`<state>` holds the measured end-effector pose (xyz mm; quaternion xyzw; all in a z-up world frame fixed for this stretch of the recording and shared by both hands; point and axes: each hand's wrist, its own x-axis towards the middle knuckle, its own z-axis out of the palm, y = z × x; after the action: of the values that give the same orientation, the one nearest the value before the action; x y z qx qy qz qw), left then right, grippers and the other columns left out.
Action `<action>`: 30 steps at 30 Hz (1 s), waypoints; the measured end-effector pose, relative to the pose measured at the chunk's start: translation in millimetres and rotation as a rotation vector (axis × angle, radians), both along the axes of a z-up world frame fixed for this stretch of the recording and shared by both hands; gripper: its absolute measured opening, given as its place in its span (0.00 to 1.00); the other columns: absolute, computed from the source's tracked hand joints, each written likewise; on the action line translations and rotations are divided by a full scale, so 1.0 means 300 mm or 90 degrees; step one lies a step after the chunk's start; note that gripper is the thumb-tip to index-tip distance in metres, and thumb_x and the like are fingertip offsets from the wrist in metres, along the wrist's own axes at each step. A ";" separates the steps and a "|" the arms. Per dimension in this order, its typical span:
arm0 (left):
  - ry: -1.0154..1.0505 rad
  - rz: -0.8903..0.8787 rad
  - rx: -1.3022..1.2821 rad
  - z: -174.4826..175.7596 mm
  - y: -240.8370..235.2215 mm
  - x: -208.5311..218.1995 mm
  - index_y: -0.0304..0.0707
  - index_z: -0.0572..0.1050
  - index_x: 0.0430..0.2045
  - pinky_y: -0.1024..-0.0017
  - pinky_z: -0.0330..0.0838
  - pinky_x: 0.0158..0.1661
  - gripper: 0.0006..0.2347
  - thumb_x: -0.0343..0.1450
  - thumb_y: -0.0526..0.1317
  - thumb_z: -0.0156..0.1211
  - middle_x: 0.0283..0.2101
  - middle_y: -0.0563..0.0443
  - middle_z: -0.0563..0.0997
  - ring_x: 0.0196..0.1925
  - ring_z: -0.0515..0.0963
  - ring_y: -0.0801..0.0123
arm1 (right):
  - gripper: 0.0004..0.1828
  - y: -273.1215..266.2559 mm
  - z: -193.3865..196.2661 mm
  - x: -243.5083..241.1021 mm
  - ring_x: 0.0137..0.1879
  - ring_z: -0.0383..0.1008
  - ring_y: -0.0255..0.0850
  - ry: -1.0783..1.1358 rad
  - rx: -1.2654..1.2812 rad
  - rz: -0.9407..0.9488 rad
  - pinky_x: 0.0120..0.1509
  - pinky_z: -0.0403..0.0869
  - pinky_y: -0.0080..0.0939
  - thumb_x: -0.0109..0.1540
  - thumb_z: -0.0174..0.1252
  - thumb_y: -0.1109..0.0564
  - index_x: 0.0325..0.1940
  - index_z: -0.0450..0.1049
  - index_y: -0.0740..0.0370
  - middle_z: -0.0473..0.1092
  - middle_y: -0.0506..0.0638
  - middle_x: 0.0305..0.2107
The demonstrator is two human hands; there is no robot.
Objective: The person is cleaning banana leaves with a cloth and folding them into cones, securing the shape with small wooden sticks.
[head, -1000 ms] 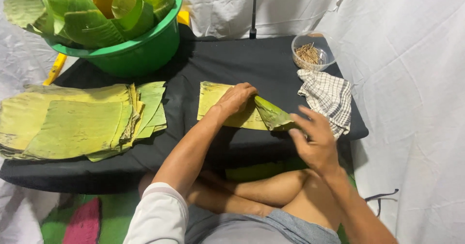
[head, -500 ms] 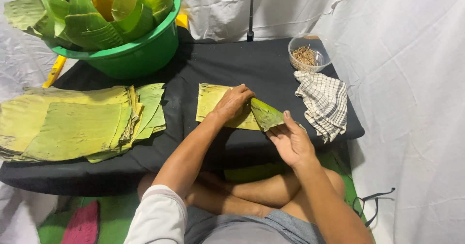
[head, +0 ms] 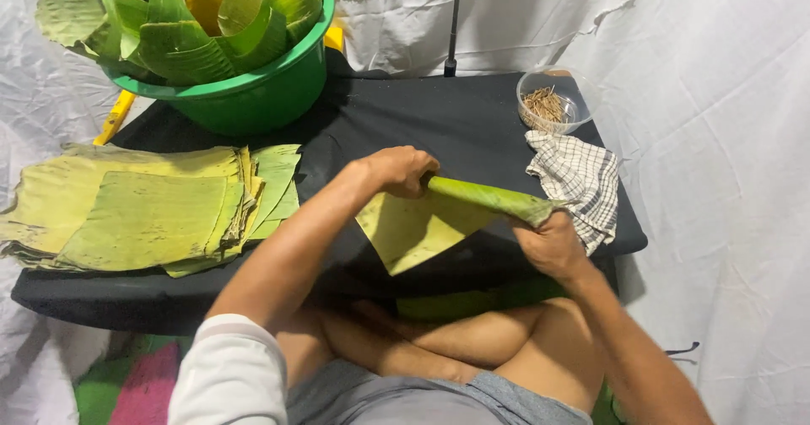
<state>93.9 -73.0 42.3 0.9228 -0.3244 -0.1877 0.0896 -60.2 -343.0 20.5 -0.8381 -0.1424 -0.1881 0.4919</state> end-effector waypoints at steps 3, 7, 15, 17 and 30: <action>0.146 0.015 -0.024 0.127 0.008 -0.046 0.53 0.82 0.41 0.53 0.79 0.47 0.17 0.57 0.42 0.67 0.37 0.51 0.86 0.46 0.86 0.57 | 0.06 -0.095 -0.007 0.035 0.42 0.81 0.60 -0.168 -0.080 0.063 0.45 0.76 0.59 0.56 0.70 0.66 0.37 0.84 0.62 0.80 0.61 0.32; 0.426 0.007 -0.193 0.197 0.058 -0.112 0.38 0.79 0.52 0.57 0.79 0.46 0.23 0.60 0.36 0.71 0.42 0.39 0.85 0.44 0.83 0.54 | 0.11 -0.138 0.069 0.026 0.40 0.80 0.58 -0.272 -0.205 0.098 0.48 0.77 0.57 0.55 0.66 0.68 0.40 0.81 0.61 0.79 0.57 0.31; 0.828 0.077 -0.535 0.076 0.111 -0.158 0.40 0.76 0.57 0.51 0.79 0.51 0.27 0.66 0.52 0.69 0.50 0.42 0.84 0.49 0.85 0.55 | 0.12 -0.141 0.104 0.009 0.42 0.77 0.57 -0.172 -0.131 0.060 0.42 0.75 0.54 0.60 0.63 0.66 0.48 0.78 0.65 0.78 0.59 0.34; 0.874 0.132 -0.586 0.115 0.099 -0.207 0.34 0.77 0.54 0.52 0.81 0.45 0.23 0.69 0.50 0.68 0.45 0.39 0.85 0.43 0.86 0.53 | 0.12 -0.127 0.102 -0.001 0.41 0.77 0.55 -0.126 -0.105 0.048 0.41 0.75 0.51 0.60 0.63 0.65 0.48 0.78 0.66 0.78 0.58 0.34; 0.751 0.283 -0.945 0.016 0.018 -0.314 0.29 0.71 0.61 0.57 0.85 0.35 0.21 0.74 0.41 0.62 0.42 0.31 0.84 0.36 0.87 0.51 | 0.41 0.034 0.121 -0.063 0.52 0.77 0.43 0.348 0.250 0.161 0.58 0.76 0.41 0.48 0.68 0.73 0.65 0.68 0.65 0.77 0.53 0.49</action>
<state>-0.3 -67.5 47.1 0.4293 -0.0815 -0.3466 0.8300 -79.2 -332.8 56.9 -0.7228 -0.0694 0.0813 0.6827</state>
